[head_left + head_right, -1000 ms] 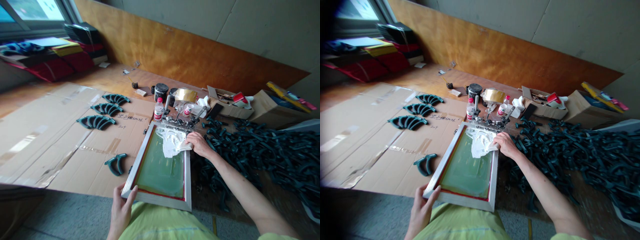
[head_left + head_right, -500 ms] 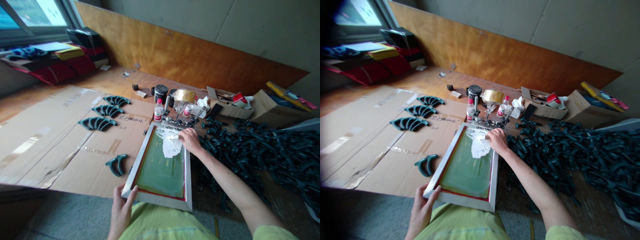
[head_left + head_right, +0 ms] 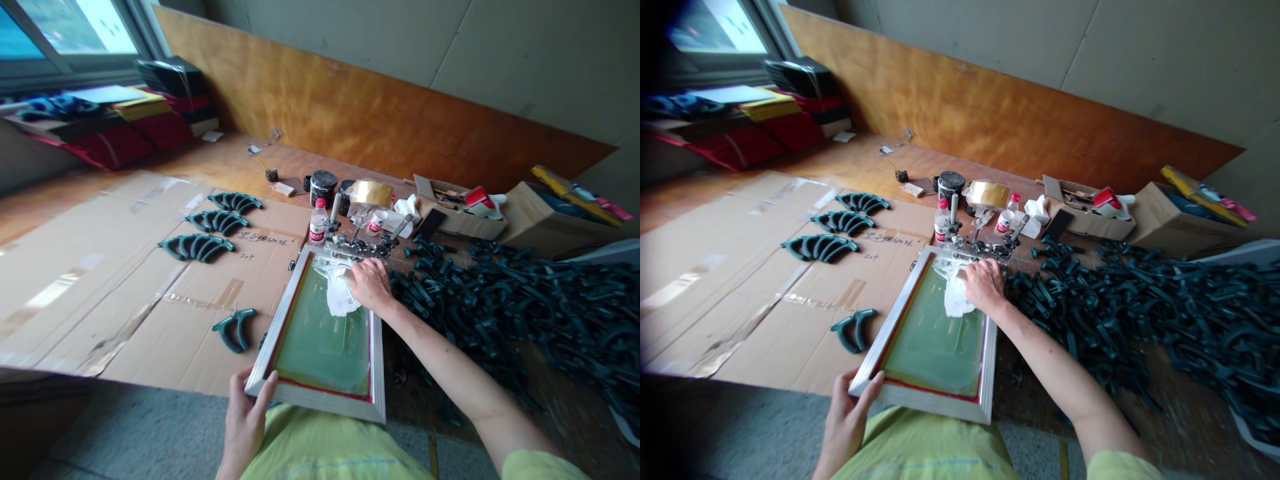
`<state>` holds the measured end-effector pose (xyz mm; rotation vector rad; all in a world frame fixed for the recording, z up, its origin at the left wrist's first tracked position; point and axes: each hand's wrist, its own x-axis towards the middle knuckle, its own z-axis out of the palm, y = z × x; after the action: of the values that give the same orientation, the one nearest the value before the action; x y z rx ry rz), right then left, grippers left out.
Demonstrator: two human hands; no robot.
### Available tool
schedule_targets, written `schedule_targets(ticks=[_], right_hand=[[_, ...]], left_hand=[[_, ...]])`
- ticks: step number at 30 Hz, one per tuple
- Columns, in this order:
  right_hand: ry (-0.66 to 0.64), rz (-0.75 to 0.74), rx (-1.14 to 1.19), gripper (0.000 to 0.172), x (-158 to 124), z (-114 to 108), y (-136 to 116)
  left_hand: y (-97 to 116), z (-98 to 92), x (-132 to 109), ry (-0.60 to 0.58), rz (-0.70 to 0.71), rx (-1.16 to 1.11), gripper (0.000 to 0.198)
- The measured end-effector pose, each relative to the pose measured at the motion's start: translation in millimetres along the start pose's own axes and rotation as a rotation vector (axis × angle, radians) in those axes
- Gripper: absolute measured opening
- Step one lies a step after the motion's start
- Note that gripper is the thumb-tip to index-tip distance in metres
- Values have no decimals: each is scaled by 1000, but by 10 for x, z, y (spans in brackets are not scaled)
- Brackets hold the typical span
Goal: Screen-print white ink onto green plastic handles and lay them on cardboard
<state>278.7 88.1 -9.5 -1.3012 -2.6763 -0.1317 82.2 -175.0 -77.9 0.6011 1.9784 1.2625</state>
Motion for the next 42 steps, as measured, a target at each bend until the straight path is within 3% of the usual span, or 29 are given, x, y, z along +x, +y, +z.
schedule_targets(ticks=[5,12,16,23,32,42], right_hand=[[-24,-42,-60,12,89,49,-55],[32,100,-32,6,84,-78,268],[41,50,-20,7,24,-19,371],[29,26,-81,3,43,188,255],[-12,-42,13,7,12,-22,239],[-68,-43,5,2,86,23,206]], left_hand=[[-9,-7,19,-23,-16,4,58],[66,36,-34,32,-24,-9,55],[35,45,-29,12,-23,-43,53],[4,22,-8,7,-19,-20,56],[-59,-6,24,-26,-24,-26,60],[-88,-19,19,-55,-8,-24,55]])
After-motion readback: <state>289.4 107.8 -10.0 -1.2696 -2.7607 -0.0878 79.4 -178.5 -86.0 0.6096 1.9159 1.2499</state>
